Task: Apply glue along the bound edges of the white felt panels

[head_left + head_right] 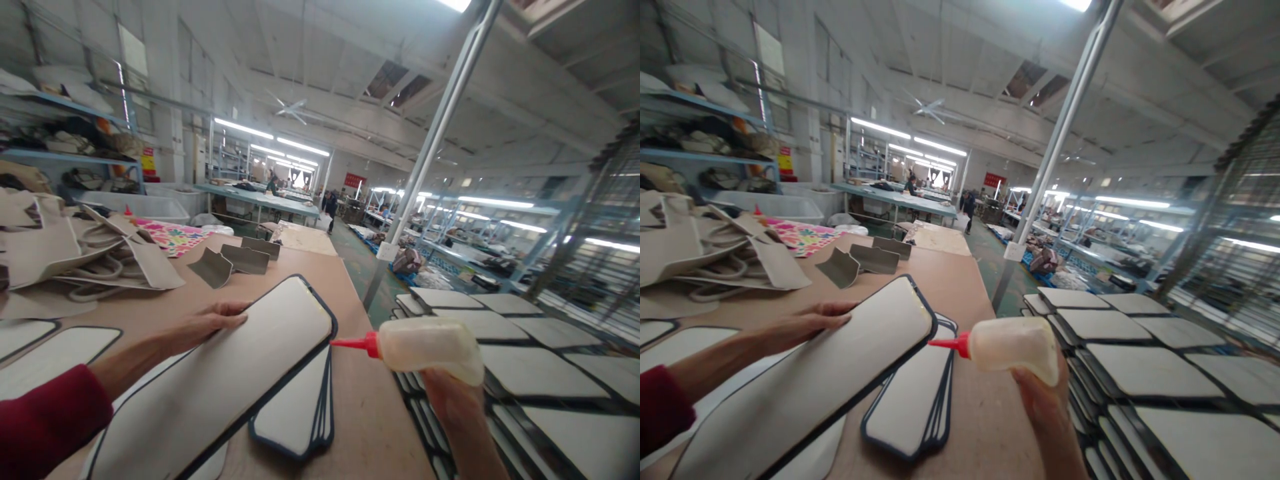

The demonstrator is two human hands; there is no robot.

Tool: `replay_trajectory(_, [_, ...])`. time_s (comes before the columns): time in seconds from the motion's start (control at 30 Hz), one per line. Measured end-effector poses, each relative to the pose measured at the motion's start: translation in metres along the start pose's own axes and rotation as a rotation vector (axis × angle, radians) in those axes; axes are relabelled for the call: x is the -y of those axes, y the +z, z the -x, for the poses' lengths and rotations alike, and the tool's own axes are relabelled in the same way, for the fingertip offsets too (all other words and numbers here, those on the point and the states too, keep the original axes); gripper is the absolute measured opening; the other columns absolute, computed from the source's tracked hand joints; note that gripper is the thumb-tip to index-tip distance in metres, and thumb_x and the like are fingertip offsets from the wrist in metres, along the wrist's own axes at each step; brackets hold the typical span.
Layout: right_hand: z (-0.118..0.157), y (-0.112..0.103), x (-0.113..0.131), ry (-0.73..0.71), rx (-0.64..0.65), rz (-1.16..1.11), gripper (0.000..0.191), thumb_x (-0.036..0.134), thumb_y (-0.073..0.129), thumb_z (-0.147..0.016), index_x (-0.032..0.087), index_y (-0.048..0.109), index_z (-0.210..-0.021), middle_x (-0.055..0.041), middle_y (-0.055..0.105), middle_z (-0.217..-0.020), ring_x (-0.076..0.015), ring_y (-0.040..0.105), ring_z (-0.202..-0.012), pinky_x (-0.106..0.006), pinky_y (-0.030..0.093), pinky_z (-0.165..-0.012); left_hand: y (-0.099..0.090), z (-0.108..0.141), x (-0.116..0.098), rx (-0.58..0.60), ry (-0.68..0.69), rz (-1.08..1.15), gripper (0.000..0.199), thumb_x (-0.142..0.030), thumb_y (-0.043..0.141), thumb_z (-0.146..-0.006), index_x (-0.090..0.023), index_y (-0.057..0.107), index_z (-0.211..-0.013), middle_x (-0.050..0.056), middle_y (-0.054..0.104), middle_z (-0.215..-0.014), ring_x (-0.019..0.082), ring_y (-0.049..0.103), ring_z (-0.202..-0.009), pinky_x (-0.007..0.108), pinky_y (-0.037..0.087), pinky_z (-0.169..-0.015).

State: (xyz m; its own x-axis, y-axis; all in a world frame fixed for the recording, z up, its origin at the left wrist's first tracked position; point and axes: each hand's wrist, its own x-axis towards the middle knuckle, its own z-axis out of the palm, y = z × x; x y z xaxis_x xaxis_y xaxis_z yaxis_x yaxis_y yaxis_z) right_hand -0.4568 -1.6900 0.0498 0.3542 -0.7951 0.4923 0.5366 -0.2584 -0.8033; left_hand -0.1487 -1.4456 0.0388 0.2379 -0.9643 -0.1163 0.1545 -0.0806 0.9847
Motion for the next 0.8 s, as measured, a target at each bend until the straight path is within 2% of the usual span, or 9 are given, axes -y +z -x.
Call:
replay_trajectory(0.1, [0.002, 0.005, 0.002, -0.045, -0.055, -0.045, 0.069, 0.024, 0.080, -0.049, 0.030, 0.056, -0.113, 0.0024, 0.067, -0.075, -0.0160, 0.061, -0.062, -0.027, 0.051, -0.058, 0.001, -0.001, 0.003, 0.003, 0.012, -0.036, 0.052, -0.033, 0.063, -0.078, -0.024, 0.054, -0.128, 0.009, 0.066, -0.110, 0.027, 0.062, -0.095, 0.031, 0.049, -0.075])
replay_trajectory(0.17, [0.001, 0.008, 0.003, -0.089, -0.115, -0.063, 0.061, 0.023, 0.080, -0.049, 0.030, 0.060, -0.106, 0.0037, 0.067, -0.074, -0.0138, 0.059, -0.060, -0.024, 0.050, -0.057, 0.002, -0.002, 0.003, -0.006, 0.022, -0.060, 0.049, -0.032, 0.063, -0.078, -0.024, 0.056, -0.126, 0.008, 0.066, -0.111, 0.027, 0.062, -0.095, 0.031, 0.049, -0.076])
replay_trajectory(0.27, [0.001, 0.008, -0.001, -0.065, -0.088, 0.005, 0.051, 0.021, 0.080, -0.048, 0.025, 0.063, -0.096, 0.0024, 0.066, -0.073, -0.0128, 0.059, -0.060, -0.021, 0.049, -0.054, 0.004, -0.003, 0.003, -0.018, 0.031, -0.065, 0.048, -0.034, 0.064, -0.077, -0.025, 0.058, -0.124, 0.008, 0.067, -0.108, 0.026, 0.062, -0.094, 0.030, 0.049, -0.076])
replay_trajectory(0.37, [0.007, 0.004, -0.006, -0.002, -0.036, 0.024, 0.057, 0.021, 0.081, -0.045, 0.024, 0.063, -0.099, 0.0010, 0.066, -0.074, -0.0144, 0.060, -0.060, -0.022, 0.050, -0.053, 0.006, -0.002, 0.001, -0.015, 0.033, -0.044, 0.047, -0.035, 0.065, -0.075, -0.024, 0.060, -0.121, 0.007, 0.069, -0.101, 0.026, 0.063, -0.092, 0.030, 0.049, -0.075])
replay_trajectory(0.53, [0.004, 0.007, -0.004, -0.042, -0.130, -0.020, 0.060, 0.025, 0.080, -0.047, 0.027, 0.061, -0.104, 0.0025, 0.065, -0.067, -0.0149, 0.059, -0.058, -0.025, 0.050, -0.053, 0.012, 0.001, -0.002, -0.020, 0.018, -0.080, 0.041, -0.037, 0.067, -0.072, -0.024, 0.067, -0.110, 0.006, 0.071, -0.093, 0.026, 0.064, -0.085, 0.029, 0.049, -0.071])
replay_trajectory(0.7, [-0.015, 0.016, 0.004, -0.051, 0.032, -0.039, 0.065, 0.025, 0.080, -0.046, 0.028, 0.059, -0.107, -0.0004, 0.068, -0.078, -0.0198, 0.061, -0.069, -0.033, 0.052, -0.061, 0.014, 0.003, -0.009, 0.008, -0.004, -0.165, 0.039, -0.038, 0.068, -0.070, -0.023, 0.070, -0.105, 0.005, 0.070, -0.096, 0.027, 0.064, -0.087, 0.027, 0.049, -0.069])
replay_trajectory(0.8, [-0.023, 0.021, 0.009, -0.035, 0.139, 0.005, 0.069, 0.026, 0.080, -0.046, 0.025, 0.059, -0.111, -0.0032, 0.068, -0.076, -0.0222, 0.061, -0.066, -0.038, 0.052, -0.060, 0.011, 0.006, -0.013, 0.012, -0.011, -0.207, 0.037, -0.034, 0.071, -0.066, -0.024, 0.072, -0.102, 0.004, 0.071, -0.092, 0.029, 0.064, -0.089, 0.029, 0.050, -0.071])
